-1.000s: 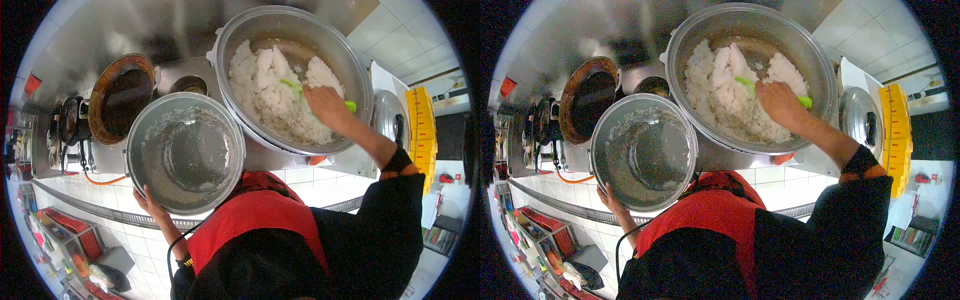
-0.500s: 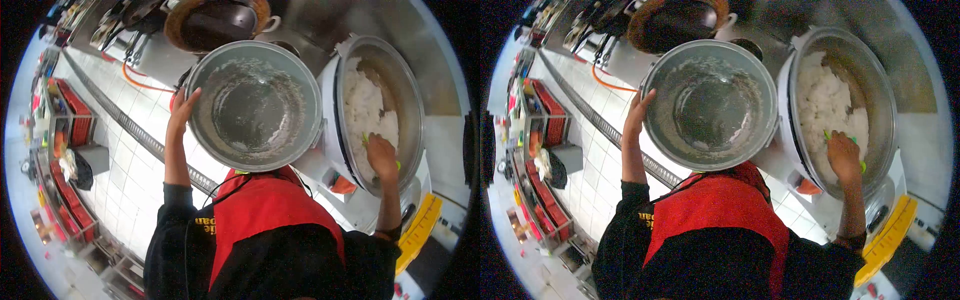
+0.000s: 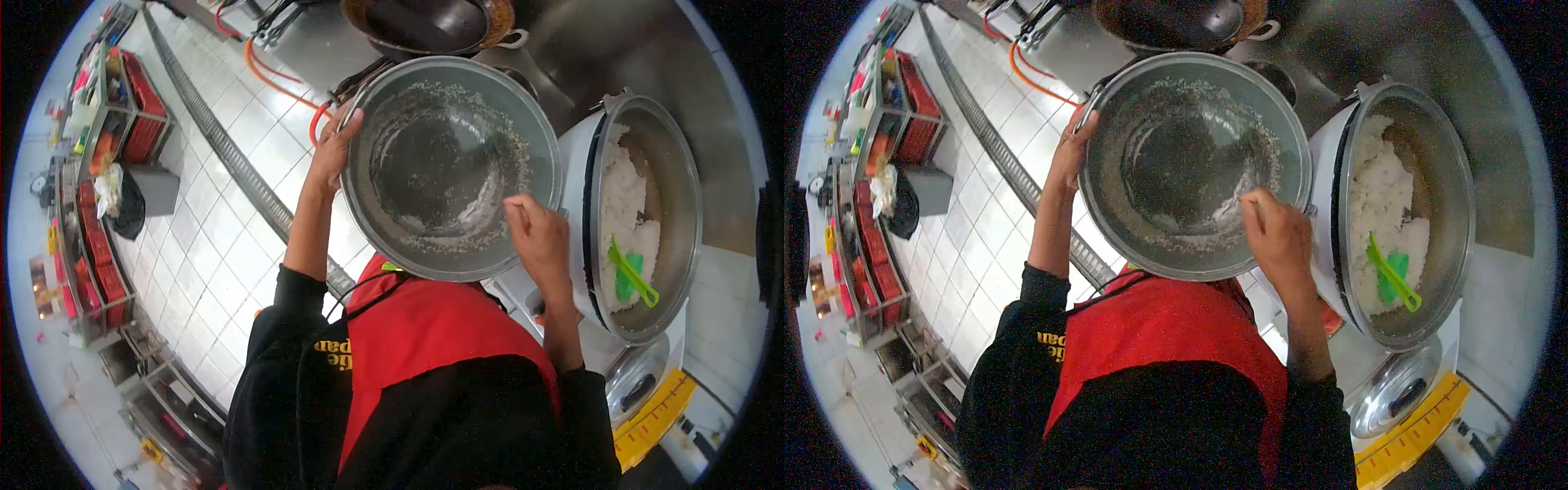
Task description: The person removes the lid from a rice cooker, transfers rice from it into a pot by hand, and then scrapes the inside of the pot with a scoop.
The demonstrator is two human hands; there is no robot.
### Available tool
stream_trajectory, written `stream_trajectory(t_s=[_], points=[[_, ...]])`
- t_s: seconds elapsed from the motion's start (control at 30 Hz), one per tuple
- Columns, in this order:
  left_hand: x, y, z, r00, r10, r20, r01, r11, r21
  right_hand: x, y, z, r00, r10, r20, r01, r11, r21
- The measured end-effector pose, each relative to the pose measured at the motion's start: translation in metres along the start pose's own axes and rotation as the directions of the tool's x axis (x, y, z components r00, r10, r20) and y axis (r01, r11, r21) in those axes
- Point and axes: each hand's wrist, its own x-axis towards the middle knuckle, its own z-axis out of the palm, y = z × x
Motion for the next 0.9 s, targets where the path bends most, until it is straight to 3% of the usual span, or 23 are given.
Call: stream_trajectory(t_s=[0.03,0.1,0.13,0.17,0.23,0.3,0.33,0.37,0.43,0.47,0.5,0.53,0.6,0.67,0.73,0.77,0.83,0.9], points=[[-0.015,-0.001,0.001,1.000,0.005,-0.024,-0.005,1.000,-0.004,0.005,0.009,0.011,0.996,-0.084,-0.023,0.083,0.996,-0.026],[-0.047,0.002,0.003,0.994,0.079,-0.076,-0.084,0.995,-0.056,0.020,0.018,0.037,0.879,-0.468,0.090,0.468,0.884,0.024],[-0.060,0.002,0.003,0.991,0.076,-0.112,-0.085,0.993,-0.079,0.023,0.018,0.057,0.842,-0.504,0.195,0.495,0.864,0.095],[-0.074,0.001,0.004,0.988,0.076,-0.134,-0.087,0.993,-0.075,0.024,0.017,0.078,0.793,-0.536,0.288,0.509,0.844,0.169],[-0.098,-0.003,0.009,0.949,0.191,-0.249,-0.181,0.981,0.065,0.021,0.010,0.115,0.646,-0.482,0.591,0.217,0.859,0.464],[-0.116,-0.021,-0.004,0.930,0.230,-0.285,-0.193,0.969,0.152,0.003,0.007,0.127,0.616,-0.461,0.638,0.233,0.881,0.412],[-0.121,-0.045,-0.030,0.898,0.345,-0.274,-0.251,0.912,0.326,-0.005,0.010,0.127,0.597,-0.427,0.679,0.248,0.903,0.350],[-0.122,-0.057,-0.045,0.860,0.455,-0.229,-0.307,0.822,0.480,-0.011,0.015,0.121,0.621,-0.409,0.669,0.237,0.911,0.337],[-0.135,-0.061,-0.046,0.845,0.395,-0.362,-0.167,0.836,0.523,-0.024,0.030,0.094,0.731,-0.516,0.446,0.582,0.813,-0.013],[-0.139,-0.058,-0.037,0.838,0.397,-0.375,-0.246,0.888,0.389,-0.030,0.033,0.065,0.777,-0.471,0.419,0.541,0.839,-0.060],[-0.143,-0.052,-0.027,0.836,0.387,-0.389,-0.312,0.919,0.241,-0.037,0.029,0.027,0.803,-0.541,0.248,0.554,0.832,0.021],[-0.145,-0.049,-0.027,0.841,0.378,-0.387,-0.307,0.922,0.235,-0.043,0.023,-0.010,0.801,-0.595,0.063,0.590,0.803,0.089],[-0.152,-0.046,-0.018,0.844,0.334,-0.420,-0.269,0.941,0.207,-0.064,0.028,-0.084,0.899,-0.421,-0.119,0.408,0.905,-0.120],[-0.155,-0.038,-0.010,0.847,0.286,-0.449,-0.220,0.956,0.194,-0.073,0.090,-0.132,0.877,-0.404,-0.260,0.233,0.831,-0.504],[-0.148,-0.037,-0.017,0.860,0.272,-0.432,-0.213,0.960,0.180,-0.088,0.135,-0.159,0.981,0.038,-0.190,-0.147,0.784,-0.602],[-0.147,-0.036,-0.021,0.862,0.256,-0.437,-0.203,0.965,0.165,-0.090,0.144,-0.157,0.980,0.042,-0.197,-0.154,0.785,-0.599],[-0.143,-0.032,-0.017,0.880,0.285,-0.380,-0.225,0.954,0.196,-0.089,0.153,-0.153,0.937,0.345,-0.057,-0.323,0.792,-0.518],[-0.136,-0.025,-0.016,0.885,0.305,-0.351,-0.201,0.932,0.302,-0.084,0.130,-0.142,0.951,0.305,-0.037,-0.277,0.798,-0.535]])
